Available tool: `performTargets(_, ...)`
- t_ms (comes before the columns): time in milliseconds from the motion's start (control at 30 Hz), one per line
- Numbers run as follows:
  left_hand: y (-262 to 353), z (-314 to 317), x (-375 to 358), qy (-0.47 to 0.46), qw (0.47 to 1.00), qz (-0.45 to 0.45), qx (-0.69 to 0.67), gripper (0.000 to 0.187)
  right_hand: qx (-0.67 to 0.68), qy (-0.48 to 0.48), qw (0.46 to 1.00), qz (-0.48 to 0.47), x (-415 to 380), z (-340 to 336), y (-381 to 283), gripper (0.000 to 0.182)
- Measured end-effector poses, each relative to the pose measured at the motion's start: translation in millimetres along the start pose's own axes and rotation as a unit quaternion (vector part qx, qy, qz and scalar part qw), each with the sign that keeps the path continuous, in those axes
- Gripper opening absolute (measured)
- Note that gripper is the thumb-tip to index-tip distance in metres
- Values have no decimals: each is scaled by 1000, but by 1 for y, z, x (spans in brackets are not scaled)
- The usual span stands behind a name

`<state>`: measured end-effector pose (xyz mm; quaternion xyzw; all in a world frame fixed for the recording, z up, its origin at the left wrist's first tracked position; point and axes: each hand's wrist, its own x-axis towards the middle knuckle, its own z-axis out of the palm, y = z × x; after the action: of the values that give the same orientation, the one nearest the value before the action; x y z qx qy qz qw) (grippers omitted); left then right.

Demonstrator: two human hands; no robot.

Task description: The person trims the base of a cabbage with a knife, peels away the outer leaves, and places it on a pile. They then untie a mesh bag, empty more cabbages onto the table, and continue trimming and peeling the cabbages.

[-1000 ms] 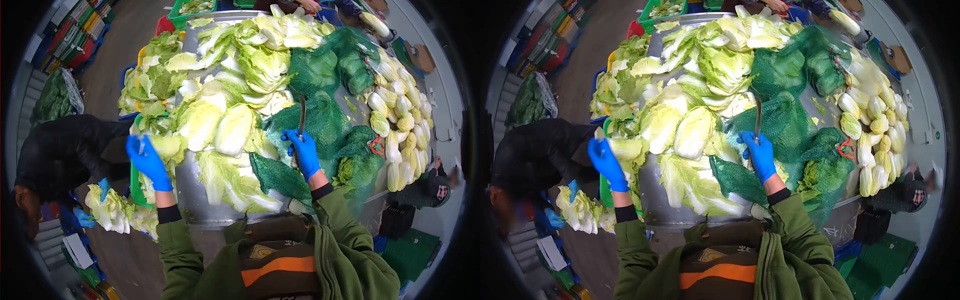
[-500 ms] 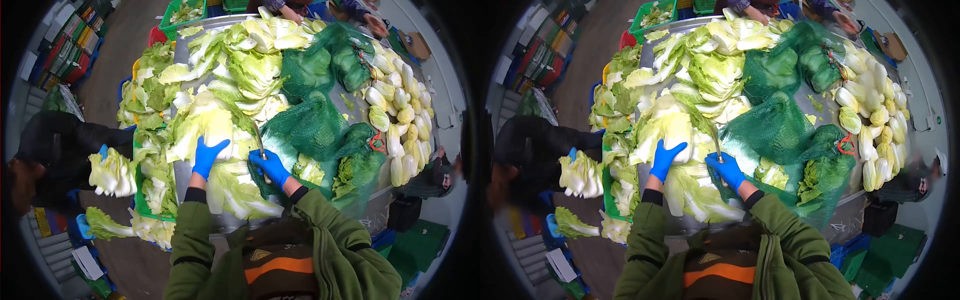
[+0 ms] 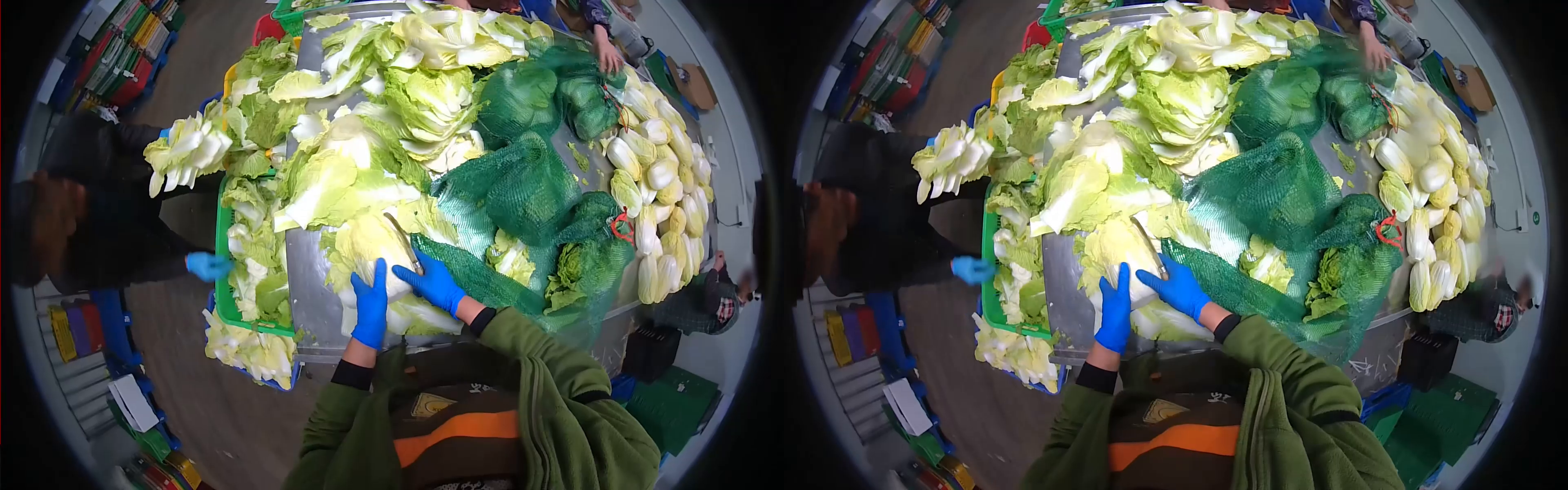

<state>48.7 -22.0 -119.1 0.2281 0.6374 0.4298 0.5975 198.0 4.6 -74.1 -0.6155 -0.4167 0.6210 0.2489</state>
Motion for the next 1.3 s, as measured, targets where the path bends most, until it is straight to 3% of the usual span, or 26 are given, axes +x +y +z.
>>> performTargets(133,18,1,0,-44,999,12,-22,88,103,30,992,59,3,6,14,56)
performTargets(200,34,-6,-10,-70,993,-60,-79,82,-27,77,996,-28,5,13,14,50)
performTargets(233,32,-9,-9,-70,993,-58,-75,82,-23,78,996,-30,6,15,11,50)
performTargets(300,29,-16,-4,-85,984,-77,-136,75,-179,158,964,-116,7,18,3,42)
performTargets(400,27,-13,-4,-69,984,-81,-144,71,-198,197,951,-130,13,21,8,37)
performTargets(433,27,-11,-6,-70,984,-80,-145,71,-200,199,950,-131,17,17,10,37)
performTargets(500,25,-7,-11,-62,986,-57,-143,66,-166,179,969,-29,26,6,18,38)
performTargets(533,20,-12,-8,-65,986,-53,-144,66,-167,182,968,-33,33,-3,31,38)
performTargets(600,5,-32,-4,-170,918,-164,-319,66,-193,196,960,-59,41,-22,54,38)
performTargets(733,20,-44,-38,-195,851,-165,-458,77,-279,186,942,-9,18,-40,39,42)
performTargets(767,14,-49,-40,-187,846,-160,-473,82,-296,215,925,-105,7,-40,32,46)
performTargets(800,11,-54,-40,-187,846,-159,-473,82,-310,241,898,-199,-4,-39,23,51)
performTargets(867,3,-64,-44,-195,859,-130,-455,85,-291,245,894,-237,-30,-27,-9,58)
performTargets(900,-2,-66,-45,-194,858,-131,-457,85,-127,86,984,-87,-43,-22,-29,59)
performTargets(933,-4,-66,-43,-215,888,-91,-396,84,47,-77,994,68,-48,-17,-41,59)
performTargets(1000,10,-66,-35,-243,912,-45,-328,83,70,-104,992,30,-55,2,-42,60)
performTargets(1067,56,-64,-43,-290,953,19,-89,77,91,-88,992,5,-52,6,-34,55)
performTargets(1100,74,-58,-52,-264,961,48,-67,71,99,-75,992,-2,-53,8,-32,51)
performTargets(1133,75,-54,-57,-262,962,46,-65,71,109,-62,992,-8,-55,12,-32,47)
performTargets(1200,75,-41,-64,-130,988,53,-62,62,112,-47,993,5,-63,17,-41,44)
performTargets(1300,68,-41,-65,-124,982,51,-137,58,119,19,993,-19,-54,31,-20,40)
